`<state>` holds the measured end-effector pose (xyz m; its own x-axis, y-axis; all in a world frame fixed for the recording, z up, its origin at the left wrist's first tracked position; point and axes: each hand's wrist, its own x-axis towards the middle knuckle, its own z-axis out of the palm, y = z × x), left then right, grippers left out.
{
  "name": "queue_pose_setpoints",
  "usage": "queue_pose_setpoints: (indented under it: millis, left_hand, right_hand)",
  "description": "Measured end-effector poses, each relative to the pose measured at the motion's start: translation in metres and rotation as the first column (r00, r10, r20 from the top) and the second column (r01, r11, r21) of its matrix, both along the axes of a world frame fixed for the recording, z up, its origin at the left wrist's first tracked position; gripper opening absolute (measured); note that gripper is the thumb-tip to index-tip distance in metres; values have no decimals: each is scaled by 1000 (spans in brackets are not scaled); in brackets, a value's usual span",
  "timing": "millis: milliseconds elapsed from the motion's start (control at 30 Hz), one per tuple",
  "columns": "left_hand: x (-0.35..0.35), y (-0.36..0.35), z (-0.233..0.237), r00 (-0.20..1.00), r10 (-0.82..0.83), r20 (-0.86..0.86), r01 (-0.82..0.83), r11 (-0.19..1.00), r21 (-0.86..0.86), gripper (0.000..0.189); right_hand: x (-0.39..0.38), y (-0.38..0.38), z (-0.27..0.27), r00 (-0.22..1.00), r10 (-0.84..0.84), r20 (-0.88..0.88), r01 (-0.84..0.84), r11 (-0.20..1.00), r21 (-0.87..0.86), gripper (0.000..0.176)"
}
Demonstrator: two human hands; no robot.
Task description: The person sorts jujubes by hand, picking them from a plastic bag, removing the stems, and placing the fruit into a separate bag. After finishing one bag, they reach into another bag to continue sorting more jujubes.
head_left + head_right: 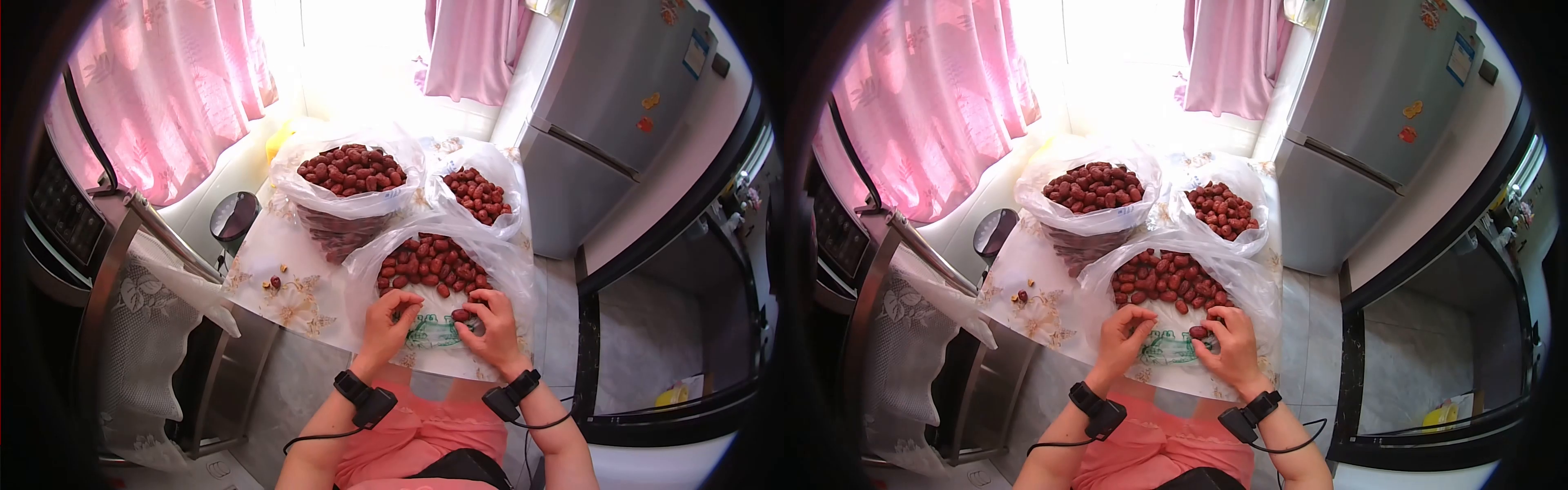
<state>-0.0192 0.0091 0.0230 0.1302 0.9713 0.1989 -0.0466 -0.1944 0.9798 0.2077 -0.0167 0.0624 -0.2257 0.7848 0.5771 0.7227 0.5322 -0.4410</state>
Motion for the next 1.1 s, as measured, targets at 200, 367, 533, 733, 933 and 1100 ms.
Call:
queue_pose_setpoints:
  millis: [200,367,533,733,933,1100]
  left_hand:
    - [1,0,0,1000,3,-2,-3,1000,11,9]
    - [0,-1,2,1000,4,-7,-4,1000,18,9]
    - [0,0,1,1000,7,-21,-6,1000,27,9]
    - [0,-1,3,1000,8,-17,-8,1000,20,9]
    - [0,-1,3,999,15,-32,-13,999,52,9]
    - [0,-1,5,998,18,-61,-13,996,85,8]
  right_hand:
    - [2,-1,-2,1000,32,-2,-31,999,10,30]
    - [4,0,-7,996,46,-76,-43,998,42,35]
    - [3,-2,-8,991,21,-133,-23,1000,-12,33]
    - [5,-3,-9,994,20,-105,-24,999,-38,29]
    - [4,-2,-6,994,19,-109,-21,1000,-17,30]
    - [2,-2,-2,992,40,-120,-40,999,7,33]
